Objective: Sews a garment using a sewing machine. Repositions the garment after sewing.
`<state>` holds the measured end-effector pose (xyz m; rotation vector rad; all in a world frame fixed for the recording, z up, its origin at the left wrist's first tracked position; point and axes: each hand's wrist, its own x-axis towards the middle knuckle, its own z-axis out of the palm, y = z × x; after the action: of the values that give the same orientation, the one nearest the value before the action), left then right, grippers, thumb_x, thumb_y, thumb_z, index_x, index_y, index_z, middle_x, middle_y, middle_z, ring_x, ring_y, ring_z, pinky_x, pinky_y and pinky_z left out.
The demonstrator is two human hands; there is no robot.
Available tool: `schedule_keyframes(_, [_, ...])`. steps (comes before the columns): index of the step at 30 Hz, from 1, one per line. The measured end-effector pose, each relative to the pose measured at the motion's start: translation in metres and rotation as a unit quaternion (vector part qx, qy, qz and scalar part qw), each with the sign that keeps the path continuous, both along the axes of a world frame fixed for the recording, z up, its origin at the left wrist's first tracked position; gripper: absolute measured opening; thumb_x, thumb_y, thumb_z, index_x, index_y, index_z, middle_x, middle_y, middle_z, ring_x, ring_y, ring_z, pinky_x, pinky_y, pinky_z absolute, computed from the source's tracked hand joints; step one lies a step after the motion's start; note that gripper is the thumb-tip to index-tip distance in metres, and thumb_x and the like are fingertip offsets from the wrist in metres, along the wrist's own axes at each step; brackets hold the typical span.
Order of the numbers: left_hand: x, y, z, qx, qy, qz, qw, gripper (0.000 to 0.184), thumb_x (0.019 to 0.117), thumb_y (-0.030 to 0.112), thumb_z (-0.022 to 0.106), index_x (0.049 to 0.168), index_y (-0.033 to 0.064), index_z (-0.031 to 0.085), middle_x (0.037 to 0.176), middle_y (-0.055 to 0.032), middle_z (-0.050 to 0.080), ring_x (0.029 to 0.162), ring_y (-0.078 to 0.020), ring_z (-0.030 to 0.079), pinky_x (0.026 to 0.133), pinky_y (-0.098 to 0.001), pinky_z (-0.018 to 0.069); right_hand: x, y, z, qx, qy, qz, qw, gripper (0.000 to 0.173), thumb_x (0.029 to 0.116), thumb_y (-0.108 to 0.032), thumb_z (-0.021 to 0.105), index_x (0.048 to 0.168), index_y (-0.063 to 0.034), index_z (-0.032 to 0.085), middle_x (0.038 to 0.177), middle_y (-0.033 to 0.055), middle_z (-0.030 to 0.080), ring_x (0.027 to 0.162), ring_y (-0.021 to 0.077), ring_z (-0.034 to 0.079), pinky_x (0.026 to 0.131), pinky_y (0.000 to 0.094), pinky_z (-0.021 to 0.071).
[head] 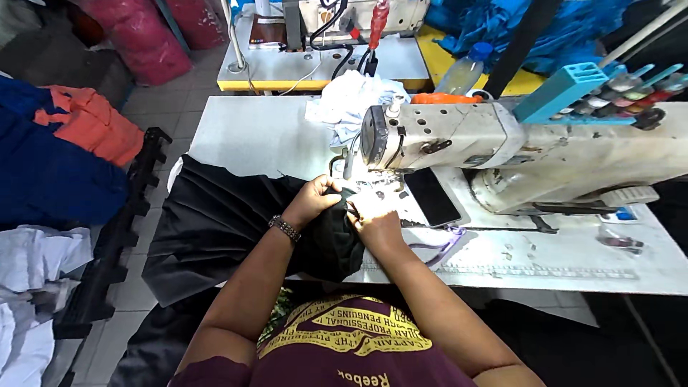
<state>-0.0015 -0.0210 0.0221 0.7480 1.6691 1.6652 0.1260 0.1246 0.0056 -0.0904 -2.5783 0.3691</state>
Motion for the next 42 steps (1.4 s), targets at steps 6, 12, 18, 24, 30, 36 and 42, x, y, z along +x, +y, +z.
schedule_keyframes(6, [0.000,0.001,0.000,0.003,-0.020,0.002,1.000,0.016,0.0936,-0.003,0.065,0.107,0.0026,0.060,0.084,-0.0095,0.069,0.071,-0.0131,0.066,0.064,-0.0284,0.0550,-0.001,0.002,-0.002,-0.029,0.032,-0.005,0.999,0.015,0.0915,-0.016,0.070,0.100,-0.0037,0.073,0.090,0.0149,0.073,0.076,0.0318,0.073,0.061,0.0488,0.0589])
schedule_keyframes(12, [0.001,0.000,0.002,-0.016,-0.008,0.009,1.000,0.014,0.0941,-0.002,0.065,0.107,0.0030,0.060,0.083,-0.0084,0.069,0.070,-0.0112,0.064,0.063,-0.0269,0.0531,0.007,0.006,0.000,-0.087,0.042,-0.039,0.995,0.016,0.0908,-0.014,0.068,0.100,-0.0018,0.073,0.095,0.0172,0.072,0.080,0.0319,0.072,0.066,0.0499,0.0591])
schedule_keyframes(18, [0.002,-0.001,0.002,-0.005,-0.010,0.009,1.000,0.014,0.0954,-0.002,0.064,0.108,0.0029,0.060,0.083,-0.0088,0.069,0.070,-0.0119,0.065,0.064,-0.0272,0.0536,0.002,0.003,-0.004,-0.080,0.049,0.008,0.996,0.021,0.0945,-0.015,0.067,0.111,-0.0057,0.076,0.103,0.0118,0.076,0.088,0.0278,0.075,0.073,0.0466,0.0612])
schedule_keyframes(24, [0.000,0.000,-0.002,0.030,0.061,-0.017,0.998,0.022,0.0982,-0.003,0.052,0.094,0.0036,0.073,0.102,-0.0030,0.072,0.091,-0.0082,0.066,0.082,-0.0275,0.0548,0.000,0.003,-0.006,-0.068,0.053,0.000,0.996,0.015,0.0942,-0.018,0.067,0.097,-0.0048,0.073,0.090,0.0131,0.072,0.076,0.0293,0.072,0.061,0.0469,0.0581])
schedule_keyframes(30, [0.000,0.000,0.004,-0.015,0.083,-0.042,0.996,0.024,0.0842,-0.005,0.075,0.107,0.0028,0.071,0.114,-0.0063,0.071,0.100,-0.0120,0.068,0.087,-0.0301,0.0579,0.001,0.003,-0.007,-0.070,0.066,-0.007,0.995,0.014,0.0922,-0.017,0.067,0.093,-0.0027,0.070,0.085,0.0138,0.070,0.073,0.0286,0.070,0.059,0.0448,0.0564])
schedule_keyframes(36, [0.000,0.001,0.001,-0.021,0.100,-0.028,0.994,0.022,0.0848,-0.007,0.074,0.104,0.0032,0.072,0.107,-0.0056,0.073,0.095,-0.0113,0.069,0.085,-0.0293,0.0576,0.003,0.004,-0.007,-0.062,0.057,-0.013,0.996,0.013,0.0920,-0.016,0.067,0.093,-0.0036,0.069,0.085,0.0135,0.069,0.073,0.0291,0.070,0.059,0.0453,0.0560])
schedule_keyframes(42, [0.000,-0.001,0.004,-0.017,0.079,-0.017,0.997,0.019,0.0855,-0.008,0.071,0.101,0.0027,0.072,0.117,-0.0074,0.072,0.104,-0.0127,0.068,0.090,-0.0311,0.0568,0.006,0.011,0.000,-0.081,0.060,-0.039,0.994,0.015,0.0914,-0.014,0.064,0.092,-0.0005,0.070,0.091,0.0176,0.069,0.078,0.0321,0.070,0.062,0.0488,0.0565])
